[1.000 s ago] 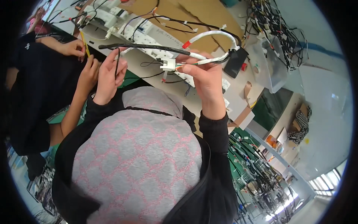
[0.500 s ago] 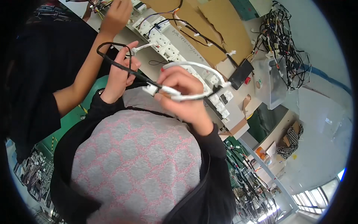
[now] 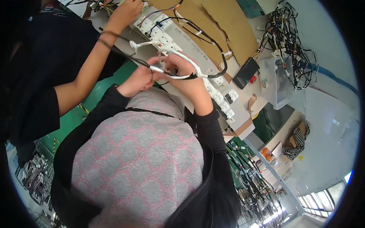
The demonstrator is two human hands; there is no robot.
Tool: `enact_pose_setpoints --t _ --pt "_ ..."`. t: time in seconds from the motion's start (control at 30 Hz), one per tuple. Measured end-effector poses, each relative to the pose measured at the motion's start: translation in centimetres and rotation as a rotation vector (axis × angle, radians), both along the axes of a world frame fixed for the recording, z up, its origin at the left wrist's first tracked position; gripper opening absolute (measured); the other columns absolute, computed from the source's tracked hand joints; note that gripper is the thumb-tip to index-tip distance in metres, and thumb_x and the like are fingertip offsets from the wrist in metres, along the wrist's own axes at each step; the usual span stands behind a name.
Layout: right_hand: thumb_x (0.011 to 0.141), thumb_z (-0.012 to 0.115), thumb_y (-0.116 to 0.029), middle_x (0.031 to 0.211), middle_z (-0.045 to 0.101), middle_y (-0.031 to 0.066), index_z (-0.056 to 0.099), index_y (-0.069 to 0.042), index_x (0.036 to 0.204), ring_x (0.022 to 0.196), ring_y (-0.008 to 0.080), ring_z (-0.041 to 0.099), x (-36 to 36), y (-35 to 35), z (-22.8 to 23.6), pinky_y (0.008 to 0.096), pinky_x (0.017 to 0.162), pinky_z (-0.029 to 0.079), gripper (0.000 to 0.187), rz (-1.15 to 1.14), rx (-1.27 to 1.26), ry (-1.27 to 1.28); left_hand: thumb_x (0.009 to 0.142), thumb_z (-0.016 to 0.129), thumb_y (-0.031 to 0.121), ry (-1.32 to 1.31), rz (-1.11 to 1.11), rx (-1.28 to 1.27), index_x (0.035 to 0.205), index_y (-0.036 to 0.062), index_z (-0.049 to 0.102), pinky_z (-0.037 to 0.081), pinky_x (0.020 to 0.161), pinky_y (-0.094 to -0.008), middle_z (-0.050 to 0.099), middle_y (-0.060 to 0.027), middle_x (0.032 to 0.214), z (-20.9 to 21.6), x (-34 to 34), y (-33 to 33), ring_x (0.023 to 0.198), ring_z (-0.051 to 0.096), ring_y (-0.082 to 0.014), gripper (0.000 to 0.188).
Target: Connecting and organizing wires and electrical connectors at an electronics assembly station.
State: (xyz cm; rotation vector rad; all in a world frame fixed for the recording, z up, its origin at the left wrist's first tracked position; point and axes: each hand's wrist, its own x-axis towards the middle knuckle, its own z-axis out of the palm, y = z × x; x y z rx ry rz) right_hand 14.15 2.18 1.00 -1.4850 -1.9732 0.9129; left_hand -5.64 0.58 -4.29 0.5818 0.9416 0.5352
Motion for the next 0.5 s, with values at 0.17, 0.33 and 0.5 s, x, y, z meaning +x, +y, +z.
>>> enact_pose_setpoints --t 0.17,0.33,0.5 --pt "0.072 0.071 0.006 0.093 0.064 0.0098 0.063 -0.002 0.086 0.087 0.0191 0.066 2.3 1.8 0.3 0.0280 0.076 0.055 0.018 0.137 -0.311 0.426 0.098 0.060 0.018 0.171 -0.123 0.415 0.114 0.0052 0.058 0.042 0.067 -0.0226 0.057 0.0046 0.079 -1.2 2.4 -0.1 0.075 0.051 -0.0048 0.020" --pt "0.070 0.072 0.001 0.098 0.062 0.0093 0.061 -0.005 0.086 0.089 0.0254 0.065 1.4 2.4 -0.8 0.0331 0.071 0.054 0.020 0.110 0.336 0.026 0.098 0.060 0.017 0.274 -0.276 0.404 0.096 0.0031 0.060 0.041 0.065 -0.0245 0.056 0.0042 0.079 -2.3 2.1 -0.6 0.072 0.048 -0.0060 0.014" --pt "0.073 0.066 -0.010 0.096 0.056 0.0059 0.056 -0.008 0.090 0.092 0.0251 0.058 -0.3 2.0 -1.1 0.0379 0.067 0.053 0.020 0.349 0.353 -0.372 0.095 0.061 0.013 0.264 -0.297 0.325 0.099 0.0024 0.065 0.045 0.071 -0.0271 0.064 -0.0010 0.086 -3.8 1.3 -1.7 0.079 0.056 -0.0093 0.012"
